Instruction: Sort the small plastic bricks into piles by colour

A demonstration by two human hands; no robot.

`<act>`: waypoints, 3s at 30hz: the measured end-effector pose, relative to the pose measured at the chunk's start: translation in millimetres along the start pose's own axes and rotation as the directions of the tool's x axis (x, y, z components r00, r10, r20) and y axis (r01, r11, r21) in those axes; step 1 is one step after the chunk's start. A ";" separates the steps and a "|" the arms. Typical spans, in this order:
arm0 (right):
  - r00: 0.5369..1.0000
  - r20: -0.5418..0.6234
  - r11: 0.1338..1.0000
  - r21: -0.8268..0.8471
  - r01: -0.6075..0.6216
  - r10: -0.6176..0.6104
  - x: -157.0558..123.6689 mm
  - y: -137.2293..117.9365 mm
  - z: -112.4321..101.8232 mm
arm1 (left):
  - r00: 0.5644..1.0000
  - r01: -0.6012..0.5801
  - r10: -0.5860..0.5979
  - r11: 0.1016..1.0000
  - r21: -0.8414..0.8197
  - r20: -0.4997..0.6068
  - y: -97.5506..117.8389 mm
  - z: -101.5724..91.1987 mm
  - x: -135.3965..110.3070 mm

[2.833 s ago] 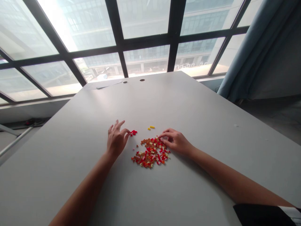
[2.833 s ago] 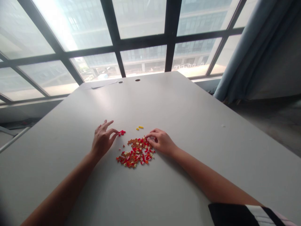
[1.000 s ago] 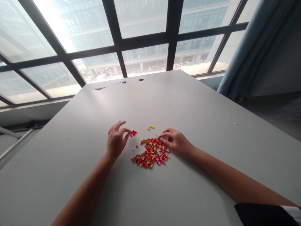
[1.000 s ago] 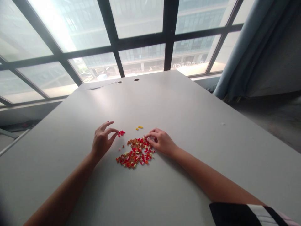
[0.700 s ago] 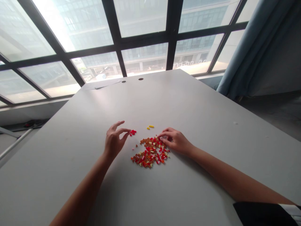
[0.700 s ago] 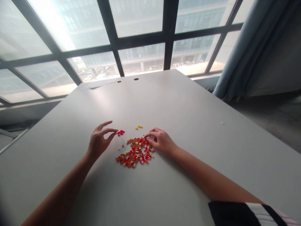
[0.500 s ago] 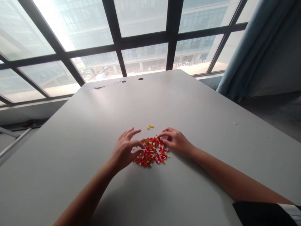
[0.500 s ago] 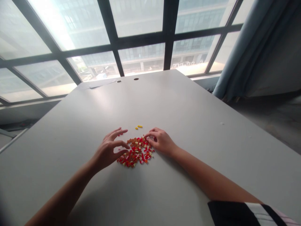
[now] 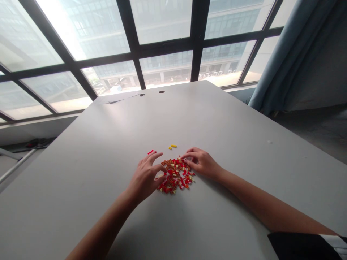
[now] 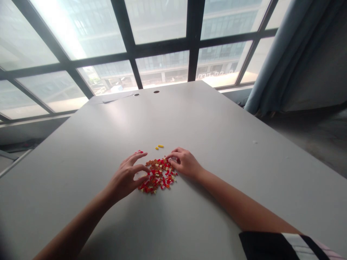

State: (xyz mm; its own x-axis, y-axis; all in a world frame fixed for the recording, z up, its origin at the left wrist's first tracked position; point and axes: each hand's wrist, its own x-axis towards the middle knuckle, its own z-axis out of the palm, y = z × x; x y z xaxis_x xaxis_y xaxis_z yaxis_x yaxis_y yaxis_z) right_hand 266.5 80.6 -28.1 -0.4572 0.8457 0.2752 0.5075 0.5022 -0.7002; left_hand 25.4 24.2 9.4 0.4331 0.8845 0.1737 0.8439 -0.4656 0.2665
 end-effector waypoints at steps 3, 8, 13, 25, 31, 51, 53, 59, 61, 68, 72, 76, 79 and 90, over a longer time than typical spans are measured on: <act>1.000 -0.002 1.000 0.000 0.002 -0.002 -0.3 -0.3 0.1 | 1.000 0.011 -0.010 0.999 0.049 -0.018 3.9 1.9 -0.3; 1.000 0.000 1.000 -0.004 -0.005 0.005 -1.0 -0.8 0.5 | 0.997 -0.013 0.019 0.997 0.077 -0.071 7.0 3.1 -0.3; 1.000 0.002 1.000 -0.003 -0.008 0.008 -0.8 -0.8 0.3 | 0.972 0.034 -0.012 0.996 0.088 -0.233 -17.5 -8.9 7.9; 1.000 0.001 1.000 -0.011 -0.006 0.006 -1.1 -2.2 -0.7 | 0.926 0.145 -0.099 0.984 0.100 -0.364 -53.2 3.0 21.1; 1.000 0.013 1.000 -0.012 -0.015 0.015 -1.3 -2.2 -1.2 | 0.994 -0.053 0.050 0.998 -0.034 -0.093 -15.3 -10.1 11.1; 1.000 -0.002 1.000 -0.030 0.004 -0.004 -1.5 -2.1 -1.3 | 0.978 0.041 -0.025 0.996 0.074 -0.205 -36.1 -16.4 18.3; 1.000 -0.002 0.999 -0.033 0.004 -0.004 -1.5 -1.7 -1.2 | 0.958 0.126 -0.098 0.988 0.092 -0.269 -54.6 -15.5 20.4; 1.000 -0.001 1.000 -0.019 -0.005 0.005 -1.4 -2.0 -0.8 | 0.939 0.160 -0.149 0.987 0.011 -0.309 -75.0 -4.7 19.2; 1.000 -0.003 1.000 -0.015 -0.003 0.003 -1.4 -2.3 -0.9 | 0.936 0.118 -0.117 0.993 -0.018 -0.333 -67.7 -7.1 18.8; 1.000 -0.005 1.000 -0.028 0.013 -0.013 -1.7 -1.3 -1.0 | 0.956 0.202 -0.152 0.962 0.185 -0.252 -61.4 -18.7 9.4; 1.000 -0.009 0.999 -0.031 0.013 -0.013 -1.3 -0.8 -0.1 | 0.902 0.367 -0.275 0.894 0.257 -0.333 -83.0 -14.7 0.6; 1.000 -0.010 1.000 -0.028 0.008 -0.008 -1.0 -1.2 0.0 | 0.888 0.407 -0.332 0.890 0.208 -0.318 -86.7 -7.2 2.4; 1.000 -0.002 0.999 -0.032 0.005 -0.005 -1.1 -1.9 -0.4 | 0.922 0.332 -0.289 0.933 0.139 -0.259 -78.8 -3.7 7.0; 0.999 -0.014 0.999 -0.022 0.029 -0.029 -0.8 -1.0 0.3 | 0.924 0.260 -0.206 0.956 0.134 -0.321 -59.1 -1.9 10.2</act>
State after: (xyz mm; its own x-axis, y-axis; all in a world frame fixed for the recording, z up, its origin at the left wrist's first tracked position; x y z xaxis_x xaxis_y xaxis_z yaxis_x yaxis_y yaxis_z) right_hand 266.1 79.4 -27.7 -0.4614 0.8332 0.3047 0.5097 0.5301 -0.6776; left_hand -20.6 60.6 -2.7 0.1246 0.9037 0.4096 0.9621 -0.2109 0.1728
